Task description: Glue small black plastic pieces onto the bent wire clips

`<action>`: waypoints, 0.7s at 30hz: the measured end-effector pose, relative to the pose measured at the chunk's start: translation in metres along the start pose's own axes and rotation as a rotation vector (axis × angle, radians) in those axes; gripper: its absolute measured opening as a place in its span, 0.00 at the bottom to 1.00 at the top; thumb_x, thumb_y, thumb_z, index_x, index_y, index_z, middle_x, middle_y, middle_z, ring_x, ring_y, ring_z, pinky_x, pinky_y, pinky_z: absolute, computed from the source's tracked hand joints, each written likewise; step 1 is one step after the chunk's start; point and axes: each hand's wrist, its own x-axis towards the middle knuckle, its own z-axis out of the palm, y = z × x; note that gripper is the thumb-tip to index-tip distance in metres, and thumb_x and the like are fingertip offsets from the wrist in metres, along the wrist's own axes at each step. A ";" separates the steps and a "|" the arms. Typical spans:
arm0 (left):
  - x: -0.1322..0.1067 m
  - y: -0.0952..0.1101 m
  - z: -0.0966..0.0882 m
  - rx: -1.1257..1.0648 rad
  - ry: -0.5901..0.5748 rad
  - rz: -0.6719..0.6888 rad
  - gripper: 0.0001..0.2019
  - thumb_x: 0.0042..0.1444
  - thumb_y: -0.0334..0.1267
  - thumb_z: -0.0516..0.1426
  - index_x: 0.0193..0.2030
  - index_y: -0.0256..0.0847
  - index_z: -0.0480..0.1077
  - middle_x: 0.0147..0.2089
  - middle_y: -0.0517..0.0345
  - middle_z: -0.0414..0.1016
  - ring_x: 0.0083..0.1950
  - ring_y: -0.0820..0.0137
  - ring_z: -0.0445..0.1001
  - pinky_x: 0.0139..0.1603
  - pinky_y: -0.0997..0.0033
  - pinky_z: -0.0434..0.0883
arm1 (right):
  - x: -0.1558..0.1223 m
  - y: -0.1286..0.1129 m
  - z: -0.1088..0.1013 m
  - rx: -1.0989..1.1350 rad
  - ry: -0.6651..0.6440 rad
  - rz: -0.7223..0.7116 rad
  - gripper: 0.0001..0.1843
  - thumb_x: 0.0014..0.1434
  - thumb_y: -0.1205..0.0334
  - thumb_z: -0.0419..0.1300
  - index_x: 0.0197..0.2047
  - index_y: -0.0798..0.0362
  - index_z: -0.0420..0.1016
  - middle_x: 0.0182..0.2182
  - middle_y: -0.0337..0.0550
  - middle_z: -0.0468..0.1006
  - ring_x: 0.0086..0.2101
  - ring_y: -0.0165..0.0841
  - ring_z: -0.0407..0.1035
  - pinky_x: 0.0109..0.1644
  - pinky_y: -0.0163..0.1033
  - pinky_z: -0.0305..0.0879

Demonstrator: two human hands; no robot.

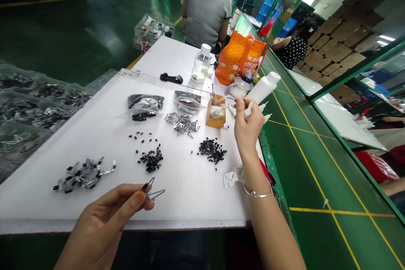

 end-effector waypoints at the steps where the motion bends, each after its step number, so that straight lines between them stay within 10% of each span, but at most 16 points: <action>1: 0.000 0.001 0.001 -0.005 0.019 0.011 0.17 0.42 0.58 0.74 0.30 0.49 0.82 0.26 0.60 0.82 0.35 0.68 0.81 0.43 0.78 0.77 | 0.000 0.000 0.003 -0.015 -0.042 -0.006 0.21 0.67 0.43 0.57 0.38 0.52 0.79 0.30 0.44 0.81 0.25 0.35 0.70 0.32 0.42 0.64; 17: -0.008 0.003 0.016 0.022 0.053 0.199 0.08 0.50 0.47 0.72 0.30 0.48 0.83 0.31 0.60 0.79 0.38 0.67 0.79 0.40 0.79 0.77 | -0.009 -0.014 0.001 -0.046 0.013 0.003 0.22 0.70 0.44 0.52 0.41 0.52 0.79 0.35 0.48 0.82 0.31 0.39 0.73 0.38 0.45 0.68; 21: -0.012 0.002 0.020 0.014 0.063 0.246 0.04 0.54 0.41 0.69 0.30 0.48 0.82 0.39 0.60 0.79 0.40 0.69 0.81 0.41 0.80 0.77 | -0.003 -0.011 0.002 -0.055 -0.152 0.017 0.19 0.68 0.47 0.56 0.44 0.53 0.81 0.32 0.43 0.80 0.26 0.34 0.68 0.35 0.43 0.65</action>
